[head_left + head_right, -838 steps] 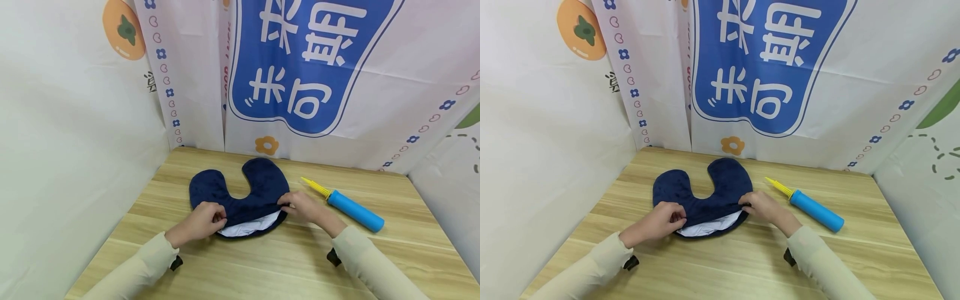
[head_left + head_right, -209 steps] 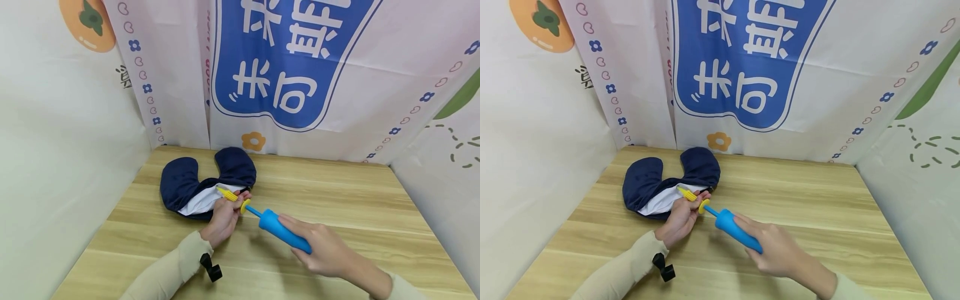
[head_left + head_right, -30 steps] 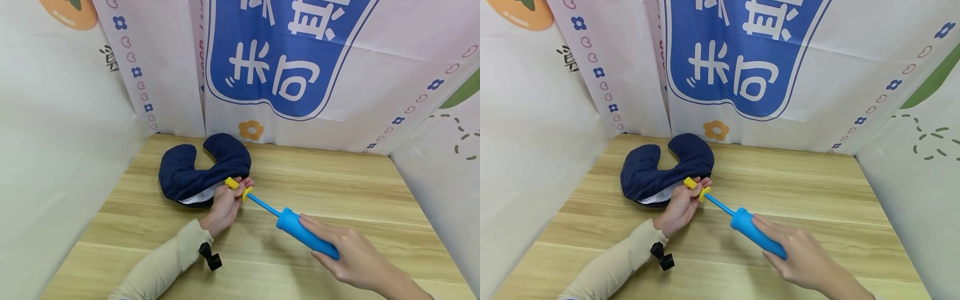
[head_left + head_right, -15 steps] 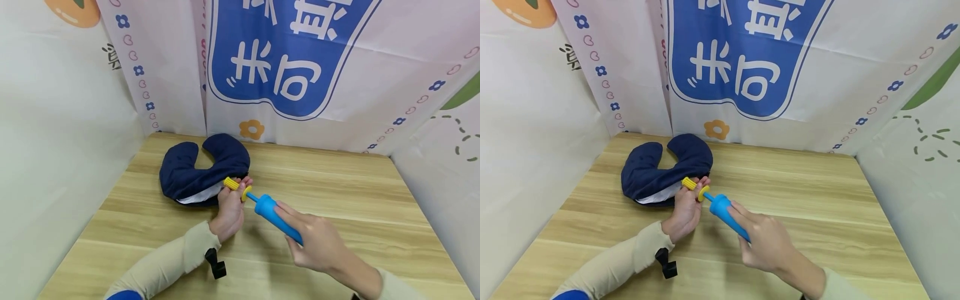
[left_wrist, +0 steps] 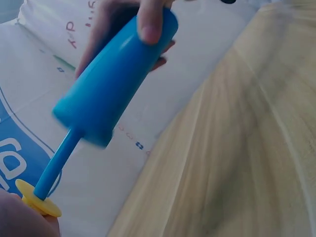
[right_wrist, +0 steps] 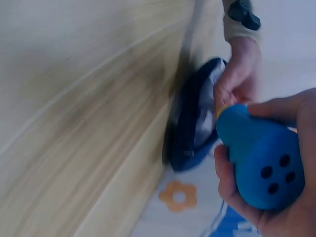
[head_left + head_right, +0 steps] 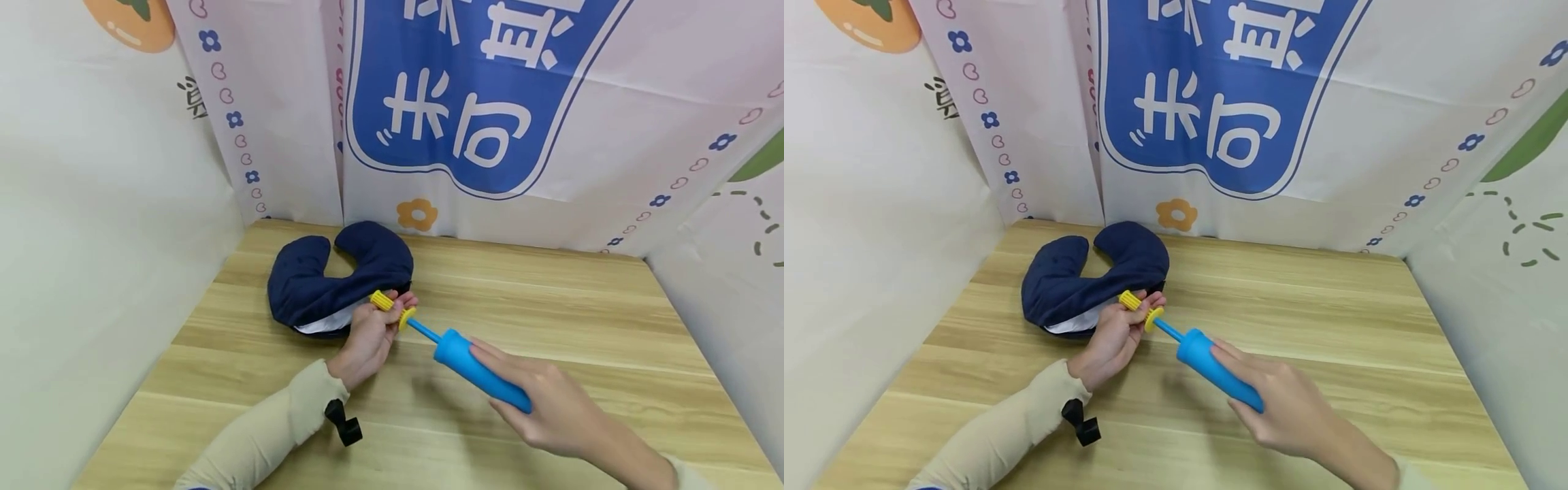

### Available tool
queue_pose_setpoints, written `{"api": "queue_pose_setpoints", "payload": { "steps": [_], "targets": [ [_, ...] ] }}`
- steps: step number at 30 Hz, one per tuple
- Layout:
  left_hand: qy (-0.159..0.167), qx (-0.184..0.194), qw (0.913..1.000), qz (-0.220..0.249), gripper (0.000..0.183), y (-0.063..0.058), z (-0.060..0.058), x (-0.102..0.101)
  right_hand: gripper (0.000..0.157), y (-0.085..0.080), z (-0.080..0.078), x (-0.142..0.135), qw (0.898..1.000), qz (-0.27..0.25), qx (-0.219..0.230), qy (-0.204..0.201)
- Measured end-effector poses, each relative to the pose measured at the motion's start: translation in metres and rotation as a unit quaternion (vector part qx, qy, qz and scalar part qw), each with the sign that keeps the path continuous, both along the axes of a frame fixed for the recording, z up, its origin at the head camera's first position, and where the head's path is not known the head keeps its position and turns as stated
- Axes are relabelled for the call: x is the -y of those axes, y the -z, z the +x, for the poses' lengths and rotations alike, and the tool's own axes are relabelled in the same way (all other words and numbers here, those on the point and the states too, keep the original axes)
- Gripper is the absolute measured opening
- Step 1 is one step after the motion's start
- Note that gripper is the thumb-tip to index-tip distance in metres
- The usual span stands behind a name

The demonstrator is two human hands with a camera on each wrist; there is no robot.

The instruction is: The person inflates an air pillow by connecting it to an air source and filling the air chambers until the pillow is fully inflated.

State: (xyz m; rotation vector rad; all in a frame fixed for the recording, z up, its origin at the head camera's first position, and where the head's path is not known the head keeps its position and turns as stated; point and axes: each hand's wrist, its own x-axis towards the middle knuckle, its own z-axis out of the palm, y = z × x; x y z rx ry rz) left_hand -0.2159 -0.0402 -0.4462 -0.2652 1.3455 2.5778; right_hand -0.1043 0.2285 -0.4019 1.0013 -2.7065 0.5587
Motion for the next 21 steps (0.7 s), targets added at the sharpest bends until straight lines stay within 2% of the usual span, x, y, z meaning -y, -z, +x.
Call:
{"api": "queue_pose_setpoints", "payload": {
  "steps": [5, 9, 12, 16, 18, 21],
  "targets": [
    [-0.009, 0.000, 0.9997, 0.022, 0.030, 0.000, -0.007, -0.003, 0.089, -0.014, 0.024, -0.028, 1.000, 0.004, -0.009, 0.019],
    [-0.040, 0.010, 0.9990, 0.017, 0.027, 0.003, -0.006, -0.009, 0.089, -0.021, 0.028, -0.026, 0.999, 0.003, -0.042, 0.021],
    [-0.076, 0.023, 0.9968, -0.002, 0.030, 0.005, -0.001, -0.019, 0.080, -0.019, 0.020, -0.006, 0.997, 0.007, -0.066, 0.024],
    [-0.113, 0.036, 0.9928, -0.017, 0.036, 0.006, 0.010, -0.028, 0.068, -0.011, 0.002, 0.029, 0.998, 0.008, -0.060, 0.034],
    [-0.113, 0.040, 0.9927, -0.016, 0.036, 0.006, 0.015, -0.031, 0.065, -0.006, -0.006, 0.042, 0.998, 0.008, -0.053, 0.038],
    [-0.094, 0.040, 0.9947, -0.014, 0.036, 0.008, 0.021, -0.033, 0.065, 0.002, -0.017, 0.051, 0.998, 0.005, -0.049, 0.031]
  ]
}}
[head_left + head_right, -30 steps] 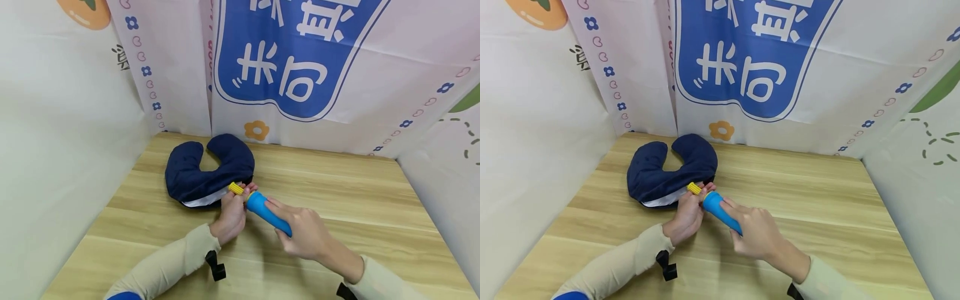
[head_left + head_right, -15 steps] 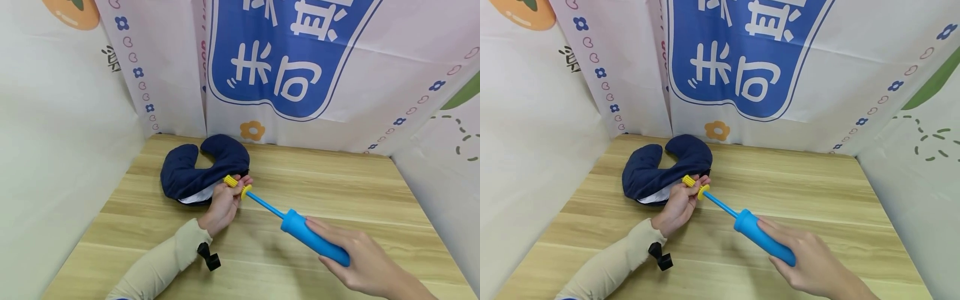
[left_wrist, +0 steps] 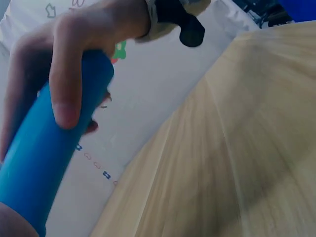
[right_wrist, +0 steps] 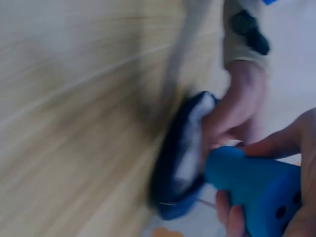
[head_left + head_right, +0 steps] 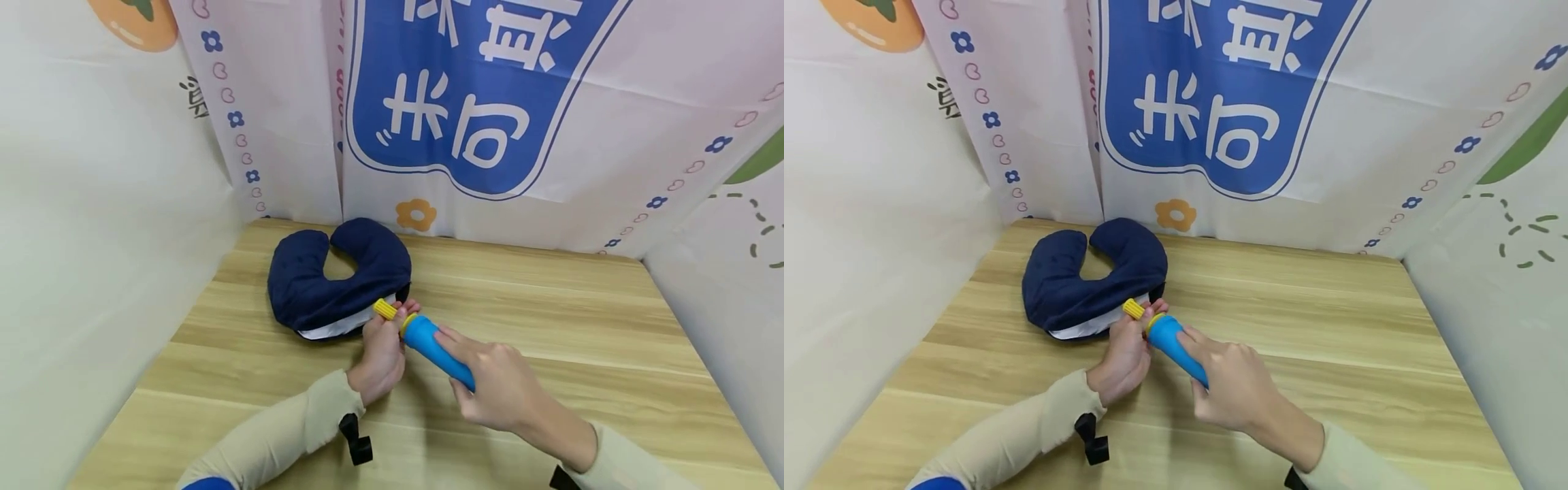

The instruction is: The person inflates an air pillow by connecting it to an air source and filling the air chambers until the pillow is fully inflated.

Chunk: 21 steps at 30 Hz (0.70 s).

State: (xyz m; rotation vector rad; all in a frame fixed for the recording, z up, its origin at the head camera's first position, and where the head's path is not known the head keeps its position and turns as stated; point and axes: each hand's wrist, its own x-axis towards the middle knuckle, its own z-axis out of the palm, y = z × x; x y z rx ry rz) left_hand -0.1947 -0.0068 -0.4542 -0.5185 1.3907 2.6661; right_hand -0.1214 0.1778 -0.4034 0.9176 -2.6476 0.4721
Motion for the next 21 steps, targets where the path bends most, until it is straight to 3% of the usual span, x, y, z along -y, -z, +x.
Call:
{"api": "queue_pose_setpoints", "payload": {
  "steps": [4, 8, 16, 21],
  "targets": [
    [0.046, -0.022, 0.9987, -0.005, 0.037, 0.004, 0.001, 0.008, 0.065, 0.007, -0.006, -0.006, 0.999, -0.016, 0.029, -0.027],
    [0.083, -0.039, 0.9957, -0.008, 0.038, 0.004, -0.003, 0.017, 0.070, 0.003, 0.007, -0.029, 0.997, -0.018, 0.062, -0.037],
    [0.091, -0.033, 0.9953, 0.003, 0.037, 0.000, -0.014, 0.025, 0.087, -0.016, 0.045, -0.076, 0.998, -0.002, 0.063, -0.017],
    [0.075, -0.031, 0.9966, 0.011, 0.033, 0.001, -0.017, 0.017, 0.091, -0.028, 0.054, -0.084, 0.999, 0.017, 0.040, 0.002]
  ]
}}
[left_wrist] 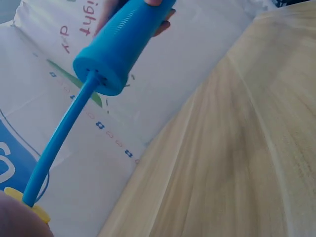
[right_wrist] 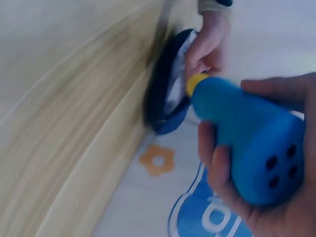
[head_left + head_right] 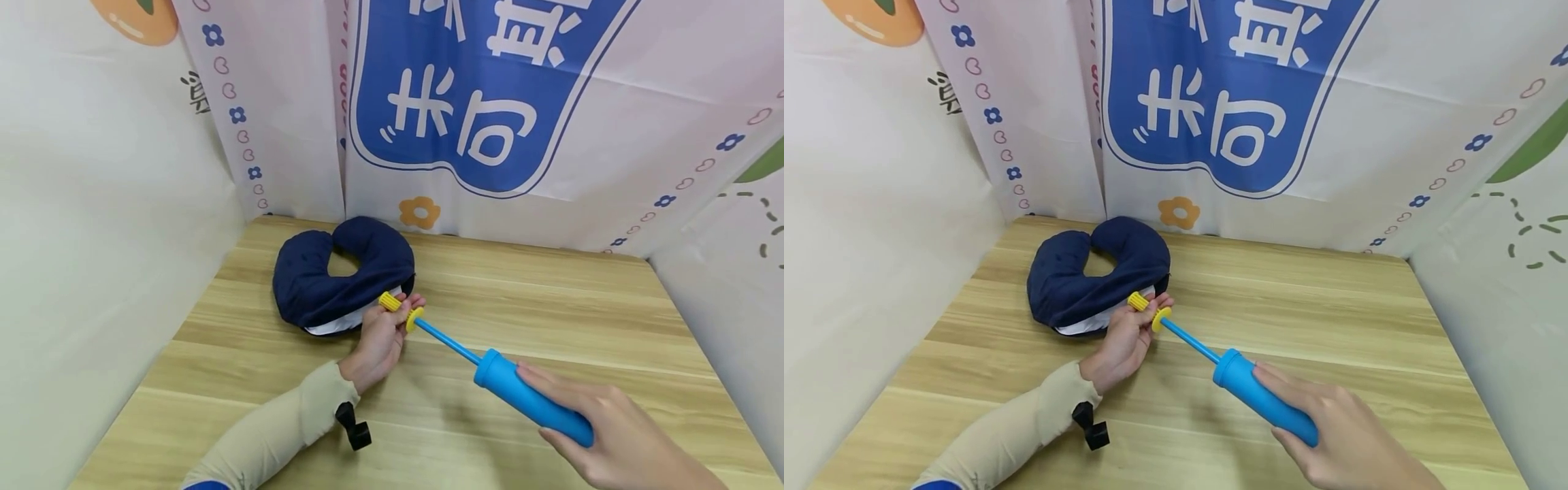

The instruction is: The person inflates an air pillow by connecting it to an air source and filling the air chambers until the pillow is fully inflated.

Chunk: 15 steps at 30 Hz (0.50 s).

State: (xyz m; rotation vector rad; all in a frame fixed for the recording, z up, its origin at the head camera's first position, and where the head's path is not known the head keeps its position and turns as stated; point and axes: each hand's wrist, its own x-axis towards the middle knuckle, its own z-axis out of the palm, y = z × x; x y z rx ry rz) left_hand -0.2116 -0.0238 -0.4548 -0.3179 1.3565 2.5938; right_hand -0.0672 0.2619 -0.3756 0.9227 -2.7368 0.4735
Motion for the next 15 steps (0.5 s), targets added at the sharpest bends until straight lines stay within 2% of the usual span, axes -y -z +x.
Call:
{"api": "queue_pose_setpoints", "payload": {
  "steps": [3, 7, 12, 15],
  "targets": [
    [-0.031, 0.006, 0.9995, 0.002, 0.031, -0.001, 0.003, -0.006, 0.085, -0.001, -0.006, 0.015, 1.000, 0.002, -0.031, -0.003],
    [-0.063, 0.011, 0.9978, -0.016, 0.030, 0.000, 0.012, -0.012, 0.071, 0.005, -0.022, 0.049, 0.998, 0.006, -0.055, -0.010],
    [-0.062, 0.025, 0.9974, -0.026, 0.031, 0.002, 0.022, -0.013, 0.064, 0.020, -0.044, 0.079, 0.999, 0.008, -0.036, -0.008],
    [-0.052, 0.010, 0.9983, -0.026, 0.030, 0.004, 0.023, -0.013, 0.065, 0.032, -0.053, 0.084, 0.999, -0.003, -0.036, -0.012]
  ]
}}
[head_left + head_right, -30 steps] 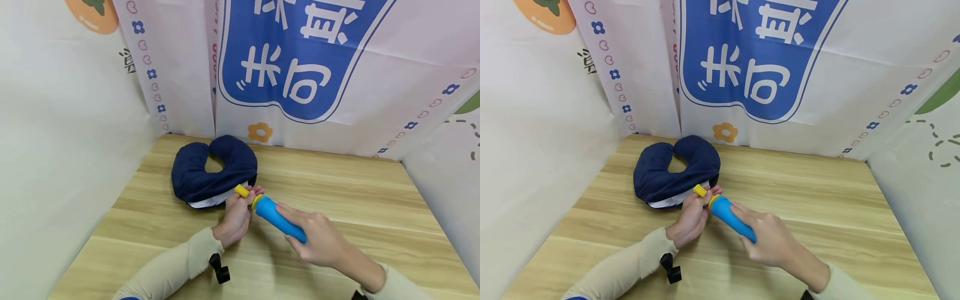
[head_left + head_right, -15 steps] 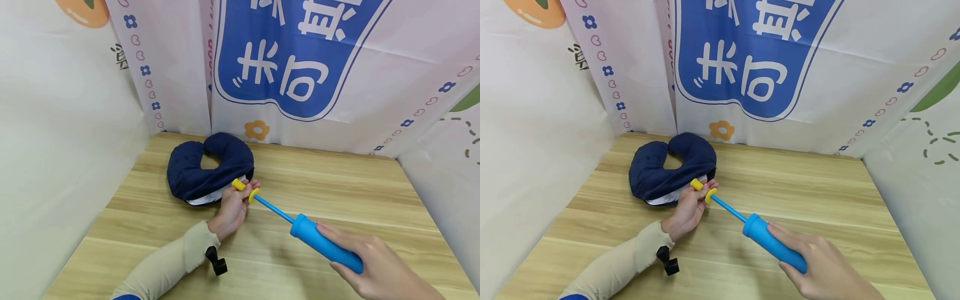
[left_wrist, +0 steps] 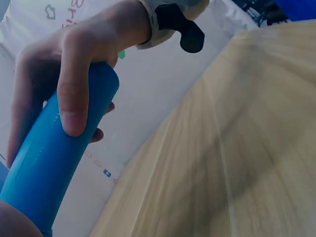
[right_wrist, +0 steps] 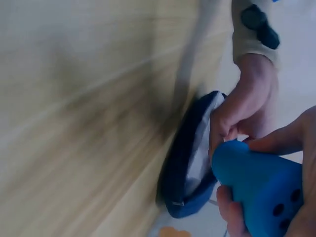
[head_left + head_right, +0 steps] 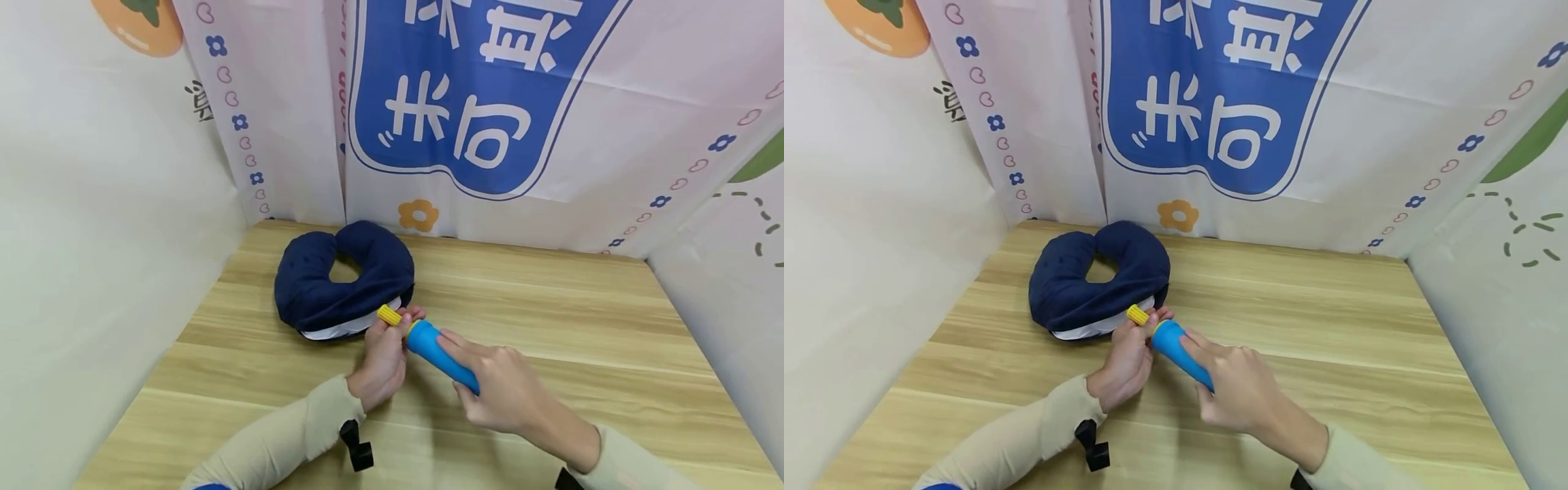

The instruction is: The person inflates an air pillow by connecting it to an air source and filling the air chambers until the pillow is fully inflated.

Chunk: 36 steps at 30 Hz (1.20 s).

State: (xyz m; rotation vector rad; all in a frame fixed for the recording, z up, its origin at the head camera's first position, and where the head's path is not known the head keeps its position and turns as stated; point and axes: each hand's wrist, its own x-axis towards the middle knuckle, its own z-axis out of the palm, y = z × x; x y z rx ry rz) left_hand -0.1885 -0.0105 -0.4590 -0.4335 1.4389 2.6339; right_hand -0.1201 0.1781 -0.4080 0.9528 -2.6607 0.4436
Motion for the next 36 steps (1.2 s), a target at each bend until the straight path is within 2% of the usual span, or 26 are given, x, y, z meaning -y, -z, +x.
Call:
{"api": "queue_pose_setpoints", "payload": {
  "steps": [4, 7, 9, 16, 20, 24, 28, 32, 36],
  "targets": [
    [0.035, -0.024, 0.9991, -0.001, 0.032, 0.005, -0.005, 0.004, 0.068, 0.010, -0.001, -0.011, 1.000, -0.013, 0.008, -0.013],
    [0.061, -0.022, 0.9979, 0.006, 0.035, 0.005, -0.009, 0.009, 0.071, 0.008, 0.007, -0.030, 0.999, -0.021, 0.034, -0.023],
    [0.066, -0.016, 0.9976, 0.010, 0.036, 0.003, -0.012, 0.012, 0.074, 0.003, 0.015, -0.045, 0.998, -0.020, 0.046, -0.023],
    [0.059, -0.016, 0.9979, 0.018, 0.033, -0.007, -0.019, 0.018, 0.087, -0.020, 0.041, -0.083, 0.998, -0.020, 0.050, -0.016],
    [0.044, -0.016, 0.9987, 0.022, 0.020, -0.006, -0.020, 0.014, 0.087, -0.028, 0.047, -0.084, 0.999, -0.009, 0.034, -0.002],
    [-0.001, -0.012, 0.9999, 0.006, 0.015, -0.008, -0.015, 0.004, 0.076, -0.024, 0.037, -0.059, 1.000, -0.005, -0.010, 0.004],
    [-0.033, -0.003, 0.9994, -0.012, 0.021, -0.011, -0.006, -0.003, 0.067, -0.013, 0.017, -0.026, 1.000, -0.013, -0.021, 0.001],
    [-0.022, -0.004, 0.9997, -0.005, 0.023, -0.008, -0.001, -0.004, 0.065, -0.001, 0.000, -0.009, 0.999, -0.020, -0.027, -0.012],
    [0.023, -0.016, 0.9996, -0.002, 0.027, -0.006, -0.003, 0.005, 0.066, 0.007, -0.006, -0.012, 0.999, -0.033, -0.016, -0.037]
  ]
}}
